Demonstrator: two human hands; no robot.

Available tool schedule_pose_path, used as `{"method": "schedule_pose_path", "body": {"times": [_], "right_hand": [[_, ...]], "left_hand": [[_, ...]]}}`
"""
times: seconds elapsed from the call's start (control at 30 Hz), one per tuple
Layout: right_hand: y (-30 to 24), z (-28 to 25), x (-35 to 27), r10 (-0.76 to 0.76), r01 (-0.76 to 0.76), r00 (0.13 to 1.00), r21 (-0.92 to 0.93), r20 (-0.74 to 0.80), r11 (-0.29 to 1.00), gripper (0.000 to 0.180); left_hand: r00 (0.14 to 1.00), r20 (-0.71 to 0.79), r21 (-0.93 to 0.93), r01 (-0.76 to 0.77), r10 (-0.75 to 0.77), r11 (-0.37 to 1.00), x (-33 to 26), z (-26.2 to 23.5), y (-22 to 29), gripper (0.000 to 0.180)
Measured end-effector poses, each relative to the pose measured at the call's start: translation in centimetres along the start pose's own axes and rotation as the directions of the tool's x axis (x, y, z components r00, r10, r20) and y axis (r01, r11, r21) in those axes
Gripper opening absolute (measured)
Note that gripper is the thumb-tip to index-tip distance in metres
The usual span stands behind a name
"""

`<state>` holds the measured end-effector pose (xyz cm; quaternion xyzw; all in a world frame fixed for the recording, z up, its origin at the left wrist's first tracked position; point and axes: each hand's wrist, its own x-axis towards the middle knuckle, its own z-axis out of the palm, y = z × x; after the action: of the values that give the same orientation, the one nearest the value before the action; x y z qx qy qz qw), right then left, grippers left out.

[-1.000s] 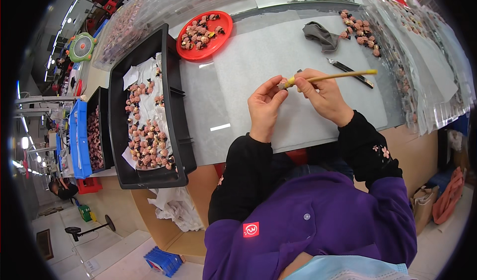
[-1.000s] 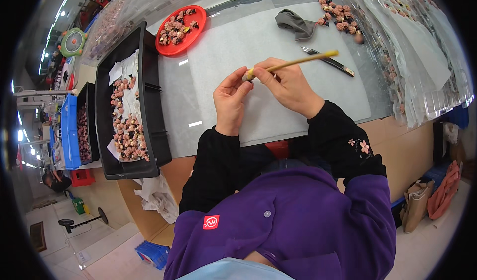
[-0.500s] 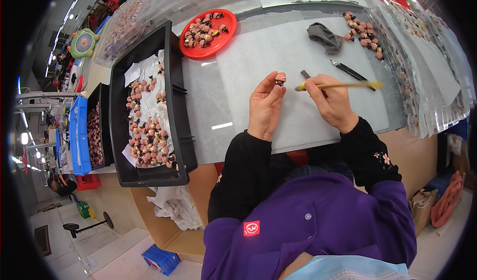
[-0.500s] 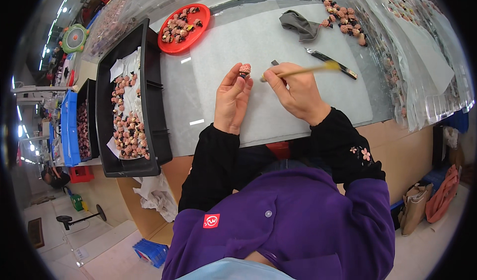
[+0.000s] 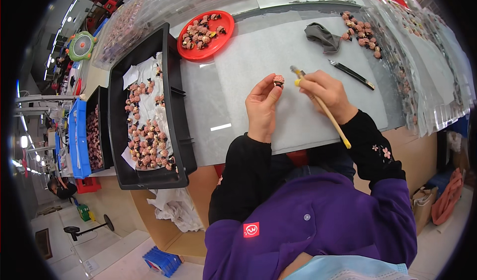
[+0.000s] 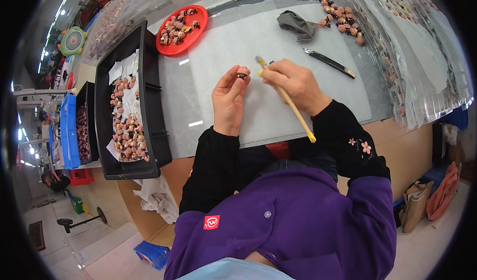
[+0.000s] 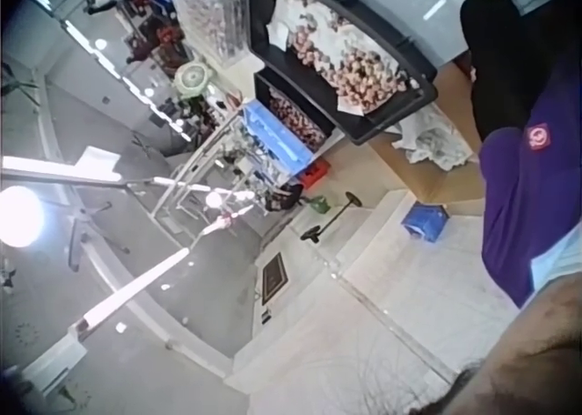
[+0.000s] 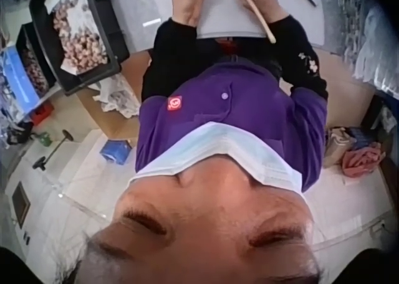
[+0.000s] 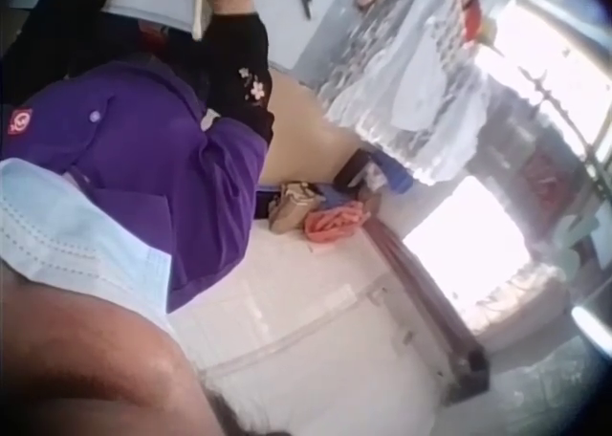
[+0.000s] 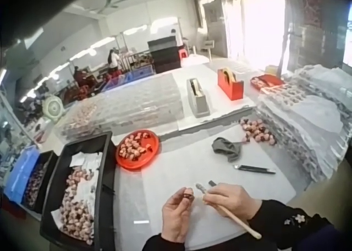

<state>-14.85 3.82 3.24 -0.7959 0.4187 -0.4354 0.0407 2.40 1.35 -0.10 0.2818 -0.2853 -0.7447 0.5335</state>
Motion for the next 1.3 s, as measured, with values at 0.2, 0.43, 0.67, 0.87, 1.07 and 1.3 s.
{"method": "schedule_pose_path", "body": {"times": [0.2, 0.43, 0.67, 0.87, 1.07, 1.3], "right_hand": [[3.1, -2.0, -0.2, 0.096, -0.016, 0.981, -0.423, 0.168, 0.906, 0.034], [4.7, -4.9, -2.9, 0.445, -0.402, 0.895, -0.494, -0.034, 0.771, 0.039], [5.7, -5.4, -4.4, 0.462, -0.423, 0.887, -0.435, -0.020, 0.795, 0.030], [0.7, -3.5, -1.8, 0.525, -0.528, 0.849, -0.103, -0.059, 0.843, 0.022], [-2.1, -1.4, -1.4, 0.377, -0.376, 0.926, -0.046, 0.025, 0.926, 0.018], [-3.4, -1.0, -0.3, 0.661, -0.690, 0.723, 0.166, 0.198, 0.705, 0.019]], "left_hand": [[0.997, 0.033, 0.093, -0.075, 0.072, 0.993, -0.3, 0.7, 0.0, 0.035], [0.995, 0.067, 0.180, -0.080, 0.069, 0.980, -0.2, 0.6, 0.0, 0.036], [0.997, 0.066, 0.223, -0.048, 0.034, 0.974, -0.3, 1.0, -0.3, 0.034], [0.996, 0.085, 0.210, 0.008, -0.027, 0.978, -0.2, 0.6, -0.2, 0.037], [0.985, 0.141, 0.112, 0.084, -0.099, 0.990, -0.2, 0.7, 0.0, 0.035], [0.984, 0.113, -0.014, 0.143, -0.141, 0.990, -0.1, 0.4, 0.6, 0.033]]}}
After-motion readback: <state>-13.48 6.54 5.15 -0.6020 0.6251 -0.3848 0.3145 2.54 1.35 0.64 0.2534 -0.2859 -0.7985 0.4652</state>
